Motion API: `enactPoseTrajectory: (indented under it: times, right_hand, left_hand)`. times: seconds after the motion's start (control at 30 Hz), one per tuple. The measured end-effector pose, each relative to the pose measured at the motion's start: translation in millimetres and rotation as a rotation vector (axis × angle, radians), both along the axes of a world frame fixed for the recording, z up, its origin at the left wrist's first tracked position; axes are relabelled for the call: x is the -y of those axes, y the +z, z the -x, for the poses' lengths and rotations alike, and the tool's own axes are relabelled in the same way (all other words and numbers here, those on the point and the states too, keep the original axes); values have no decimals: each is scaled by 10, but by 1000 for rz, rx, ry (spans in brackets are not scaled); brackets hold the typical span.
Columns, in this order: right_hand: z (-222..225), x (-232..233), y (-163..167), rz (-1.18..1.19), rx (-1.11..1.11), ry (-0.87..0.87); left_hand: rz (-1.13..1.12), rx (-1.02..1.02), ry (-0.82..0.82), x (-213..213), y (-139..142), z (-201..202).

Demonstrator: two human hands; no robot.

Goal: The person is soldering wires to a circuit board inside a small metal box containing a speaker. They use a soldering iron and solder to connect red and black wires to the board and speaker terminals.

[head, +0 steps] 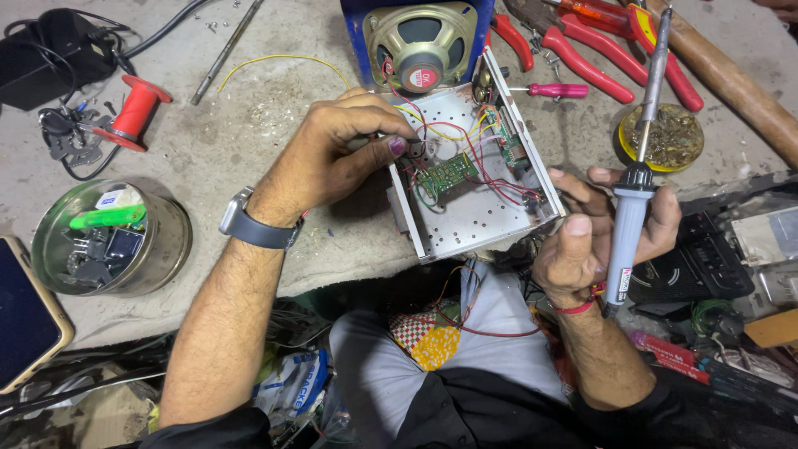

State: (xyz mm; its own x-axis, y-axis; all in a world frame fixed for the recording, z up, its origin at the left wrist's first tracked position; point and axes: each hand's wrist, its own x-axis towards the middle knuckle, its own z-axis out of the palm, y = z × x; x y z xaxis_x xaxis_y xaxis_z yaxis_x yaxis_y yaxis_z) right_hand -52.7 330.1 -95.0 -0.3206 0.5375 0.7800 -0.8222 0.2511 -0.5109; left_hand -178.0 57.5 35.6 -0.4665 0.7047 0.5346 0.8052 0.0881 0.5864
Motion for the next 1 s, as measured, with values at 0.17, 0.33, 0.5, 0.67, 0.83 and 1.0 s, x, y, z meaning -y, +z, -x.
enactPoseTrajectory:
  times: [0.17, 0.33, 0.5, 0.67, 0.83, 1.0]
  right_hand:
    - [-14, -1, -12, -5, 33, -16]
    - [1, -20, -50, 3, 19, -15]
    - [5, -41, -76, 5, 17, 5]
    - [-13, -15, -60, 41, 35, 10]
    - [-2, 22, -18, 49, 32, -16]
    - [7, 25, -1, 55, 36, -30]
  left_hand:
    - [7, 73, 44, 17, -34, 8]
    - [49, 157, 108, 24, -50, -11]
    - [30, 208, 94, 15, -24, -47]
    - [49, 187, 115, 9, -19, -16]
    - [-29, 69, -31, 22, -27, 25]
    - [13, 210, 59, 15, -35, 6]
